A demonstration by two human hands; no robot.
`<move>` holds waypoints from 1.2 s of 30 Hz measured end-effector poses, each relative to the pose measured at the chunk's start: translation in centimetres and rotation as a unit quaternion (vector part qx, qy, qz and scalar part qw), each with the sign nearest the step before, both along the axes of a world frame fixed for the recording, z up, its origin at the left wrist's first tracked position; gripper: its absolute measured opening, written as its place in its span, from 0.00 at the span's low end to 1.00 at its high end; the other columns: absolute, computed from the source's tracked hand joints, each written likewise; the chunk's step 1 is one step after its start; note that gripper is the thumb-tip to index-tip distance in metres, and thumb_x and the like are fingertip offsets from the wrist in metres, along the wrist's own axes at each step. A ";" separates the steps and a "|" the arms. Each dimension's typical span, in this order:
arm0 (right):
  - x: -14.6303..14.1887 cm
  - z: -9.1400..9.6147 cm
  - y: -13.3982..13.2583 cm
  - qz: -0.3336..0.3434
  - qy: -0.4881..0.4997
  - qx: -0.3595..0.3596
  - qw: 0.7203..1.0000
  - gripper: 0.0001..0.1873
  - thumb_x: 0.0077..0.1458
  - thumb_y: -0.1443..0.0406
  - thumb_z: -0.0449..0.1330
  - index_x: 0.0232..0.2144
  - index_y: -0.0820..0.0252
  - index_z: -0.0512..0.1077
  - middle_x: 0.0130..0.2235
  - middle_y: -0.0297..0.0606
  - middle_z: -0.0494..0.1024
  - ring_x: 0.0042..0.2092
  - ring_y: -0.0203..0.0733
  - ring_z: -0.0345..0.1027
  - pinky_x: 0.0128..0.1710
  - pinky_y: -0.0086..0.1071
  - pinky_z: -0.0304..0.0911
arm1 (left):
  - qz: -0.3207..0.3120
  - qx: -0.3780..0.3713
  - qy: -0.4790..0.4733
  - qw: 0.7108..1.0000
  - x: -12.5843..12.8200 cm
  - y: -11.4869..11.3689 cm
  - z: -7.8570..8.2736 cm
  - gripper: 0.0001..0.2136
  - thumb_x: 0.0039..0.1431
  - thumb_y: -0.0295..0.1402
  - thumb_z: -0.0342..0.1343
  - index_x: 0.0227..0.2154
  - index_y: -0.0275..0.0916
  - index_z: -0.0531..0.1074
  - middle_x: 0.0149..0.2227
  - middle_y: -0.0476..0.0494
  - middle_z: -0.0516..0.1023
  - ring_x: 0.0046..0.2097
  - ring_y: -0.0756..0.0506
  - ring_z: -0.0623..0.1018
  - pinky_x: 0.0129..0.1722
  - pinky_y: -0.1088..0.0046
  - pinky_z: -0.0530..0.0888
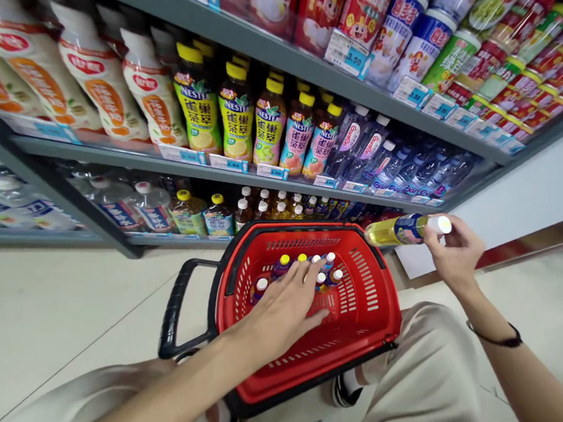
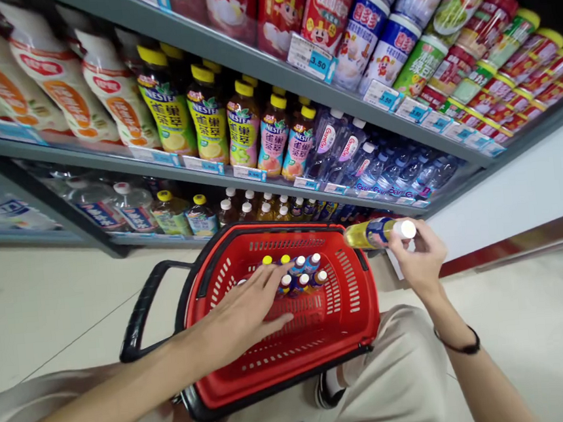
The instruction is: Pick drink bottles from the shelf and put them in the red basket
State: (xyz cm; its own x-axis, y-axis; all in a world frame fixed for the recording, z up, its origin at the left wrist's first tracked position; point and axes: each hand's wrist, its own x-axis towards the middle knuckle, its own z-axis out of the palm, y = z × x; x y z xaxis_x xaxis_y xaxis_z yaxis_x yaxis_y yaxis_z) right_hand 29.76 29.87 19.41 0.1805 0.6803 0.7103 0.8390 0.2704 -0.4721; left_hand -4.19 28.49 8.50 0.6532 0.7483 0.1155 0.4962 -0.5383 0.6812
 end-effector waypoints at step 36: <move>-12.6 -12.8 -4.0 0.242 0.546 -0.476 0.645 0.27 0.46 0.47 0.77 0.37 0.55 0.71 0.36 0.35 0.80 0.33 0.40 0.72 0.27 0.32 0.66 | 0.207 -0.443 -0.496 0.717 1.2 5.5 2.4 0.26 0.47 0.35 0.76 0.50 0.38 0.77 0.53 0.38 0.82 0.51 0.39 0.82 0.57 0.59 0.75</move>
State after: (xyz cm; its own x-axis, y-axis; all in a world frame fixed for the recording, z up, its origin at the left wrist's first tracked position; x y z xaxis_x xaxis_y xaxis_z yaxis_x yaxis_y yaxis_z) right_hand 17.16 25.90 6.57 -0.1773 0.8790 -0.4426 -0.2095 -0.4731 -0.8557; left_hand -3.00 33.95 10.92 0.2785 0.9214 -0.2712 -0.4774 0.3778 0.7933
